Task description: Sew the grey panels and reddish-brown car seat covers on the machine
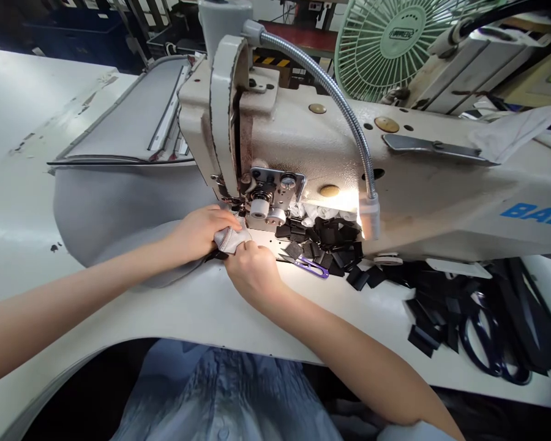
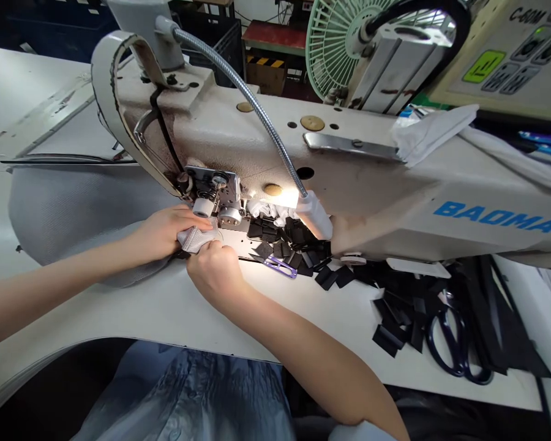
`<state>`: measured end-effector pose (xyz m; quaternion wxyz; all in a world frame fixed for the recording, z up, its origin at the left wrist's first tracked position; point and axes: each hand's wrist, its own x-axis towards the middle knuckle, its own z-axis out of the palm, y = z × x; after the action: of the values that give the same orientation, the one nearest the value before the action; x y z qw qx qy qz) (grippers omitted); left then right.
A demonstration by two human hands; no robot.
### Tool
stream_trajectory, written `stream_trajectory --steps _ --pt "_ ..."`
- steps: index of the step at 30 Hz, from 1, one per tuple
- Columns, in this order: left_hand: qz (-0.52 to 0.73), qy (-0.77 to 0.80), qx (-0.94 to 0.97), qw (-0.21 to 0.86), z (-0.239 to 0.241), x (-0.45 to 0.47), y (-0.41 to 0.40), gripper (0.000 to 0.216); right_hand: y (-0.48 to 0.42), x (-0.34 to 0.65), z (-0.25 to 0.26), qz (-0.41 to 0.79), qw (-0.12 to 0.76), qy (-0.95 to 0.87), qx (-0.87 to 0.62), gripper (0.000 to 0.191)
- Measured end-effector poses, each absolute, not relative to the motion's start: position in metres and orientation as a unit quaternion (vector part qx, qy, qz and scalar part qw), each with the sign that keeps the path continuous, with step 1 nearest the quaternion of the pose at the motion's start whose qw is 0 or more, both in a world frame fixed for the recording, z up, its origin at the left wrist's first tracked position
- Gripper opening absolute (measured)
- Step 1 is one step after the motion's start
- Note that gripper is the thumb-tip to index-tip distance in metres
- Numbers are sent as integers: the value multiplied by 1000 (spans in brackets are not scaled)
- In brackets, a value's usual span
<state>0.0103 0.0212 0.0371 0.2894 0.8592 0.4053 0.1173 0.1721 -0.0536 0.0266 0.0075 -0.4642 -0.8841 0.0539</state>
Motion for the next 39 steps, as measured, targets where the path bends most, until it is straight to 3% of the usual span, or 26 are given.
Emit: stream_trajectory --steps 9,17,20,25,39 --pt "108 376 886 251 34 11 36 37 -46 176 26 57 -3 -879 -473 29" --pt "78 440 834 323 37 5 45 45 -46 167 18 -21 44 -879 -474 35" --pt "36 405 869 282 39 4 50 53 -45 161 17 -34 56 -885 -462 35" --pt "11 323 931 170 36 0 51 46 -47 161 18 -74 46 -907 -412 37" --pt "-25 346 932 101 39 0 49 47 -44 167 22 -54 11 -901 -431 42"
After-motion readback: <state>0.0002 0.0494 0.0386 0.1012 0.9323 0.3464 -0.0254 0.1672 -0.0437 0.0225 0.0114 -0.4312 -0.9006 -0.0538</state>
